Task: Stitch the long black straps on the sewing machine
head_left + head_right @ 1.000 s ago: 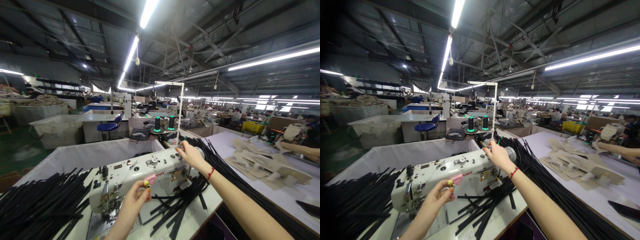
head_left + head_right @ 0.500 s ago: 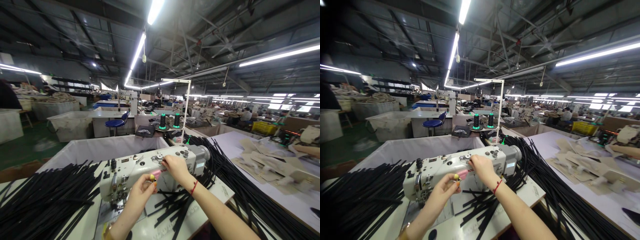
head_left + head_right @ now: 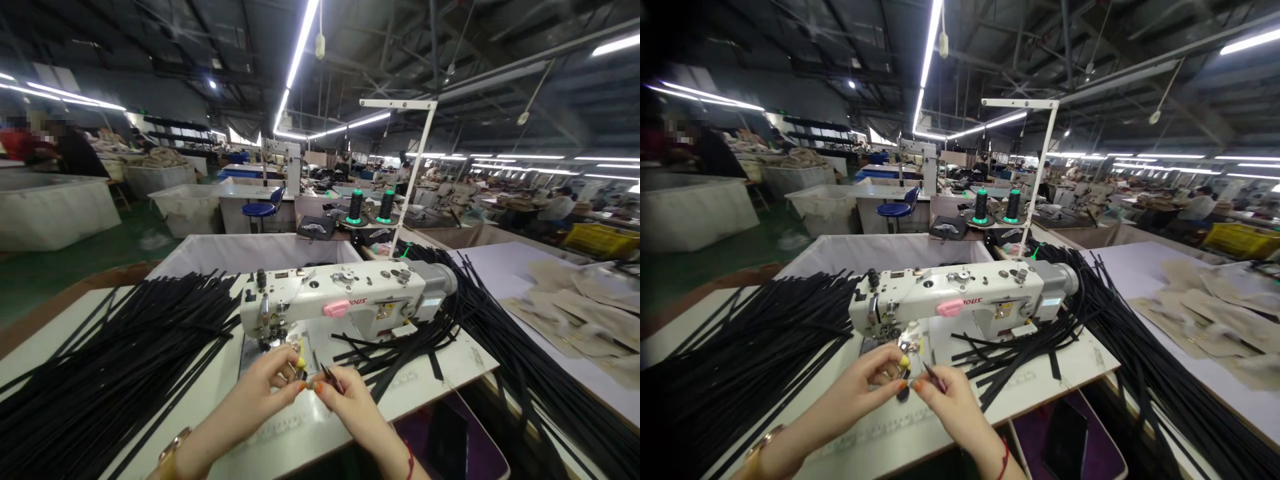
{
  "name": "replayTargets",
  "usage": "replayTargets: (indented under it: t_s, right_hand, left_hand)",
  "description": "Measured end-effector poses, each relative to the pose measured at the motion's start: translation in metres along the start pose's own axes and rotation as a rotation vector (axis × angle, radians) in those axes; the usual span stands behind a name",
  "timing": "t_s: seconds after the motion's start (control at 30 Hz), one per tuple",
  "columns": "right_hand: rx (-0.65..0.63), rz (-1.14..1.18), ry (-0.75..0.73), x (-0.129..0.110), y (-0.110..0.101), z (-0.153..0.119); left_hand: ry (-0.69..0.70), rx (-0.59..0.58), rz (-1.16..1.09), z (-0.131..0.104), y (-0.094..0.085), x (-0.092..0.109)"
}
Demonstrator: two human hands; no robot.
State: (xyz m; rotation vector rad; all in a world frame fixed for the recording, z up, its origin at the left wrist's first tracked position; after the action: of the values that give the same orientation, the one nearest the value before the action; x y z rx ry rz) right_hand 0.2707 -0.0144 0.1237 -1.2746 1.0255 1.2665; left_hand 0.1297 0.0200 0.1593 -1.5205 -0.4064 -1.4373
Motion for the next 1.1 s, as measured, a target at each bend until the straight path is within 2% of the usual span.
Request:
replayTargets:
  t_s: [0.1, 0.2, 0.33, 0.47, 0.7, 0.8, 0.9, 1.03, 1.1]
  right_hand:
    - [-0.005, -0.033, 0.018, 0.016, 0.006, 0.003]
    - [0.033, -0.147, -0.022, 0.03, 0.01, 0.005]
    - [0.144, -0.391, -0.043, 0.061, 0.013, 0.008]
    - [0.201, -0.485, 0.003, 0.089, 0.011, 0.008]
    - [0.206, -0.543, 0.031, 0.098, 0.013, 0.008]
    - [0.209, -0.556, 0.037, 0.098, 0.014, 0.007]
    - [0.217, -0.554, 0.046, 0.099, 0.014, 0.008]
    - [0.227, -0.505, 0.049, 0.1, 0.013, 0.008]
    - [0.225, -0.475, 0.044, 0.098, 0.013, 0.006]
  left_hand:
    - [-0.064, -0.011, 0.036, -0.015, -0.003, -0.023]
    - [-0.075, -0.05, 0.117, -0.024, 0.005, -0.049]
    - [-0.007, -0.038, 0.318, -0.02, 0.017, -0.074]
    - [0.009, -0.069, 0.433, -0.01, 0.031, -0.088]
    - [-0.018, -0.103, 0.385, -0.003, 0.038, -0.111]
    - [-0.025, -0.04, 0.357, -0.007, 0.035, -0.124]
    - [-0.04, 0.057, 0.383, -0.01, 0.031, -0.129]
    - [-0.047, 0.112, 0.398, -0.014, 0.032, -0.119]
    - [-0.08, 0.156, 0.306, -0.018, 0.031, -0.114]
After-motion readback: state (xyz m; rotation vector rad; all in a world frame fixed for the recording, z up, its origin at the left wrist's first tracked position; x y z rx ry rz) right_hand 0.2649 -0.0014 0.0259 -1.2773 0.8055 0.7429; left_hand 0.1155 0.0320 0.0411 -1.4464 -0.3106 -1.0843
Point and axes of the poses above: each hand's wrist, its own z-axis towards the middle knuckle, its own y-axis out of the palm, x = y × z, the point moved 8 cm from there along z, towards the middle knuckle, and after that the axes turned 3 degrees about z, right-handed, at the moved point
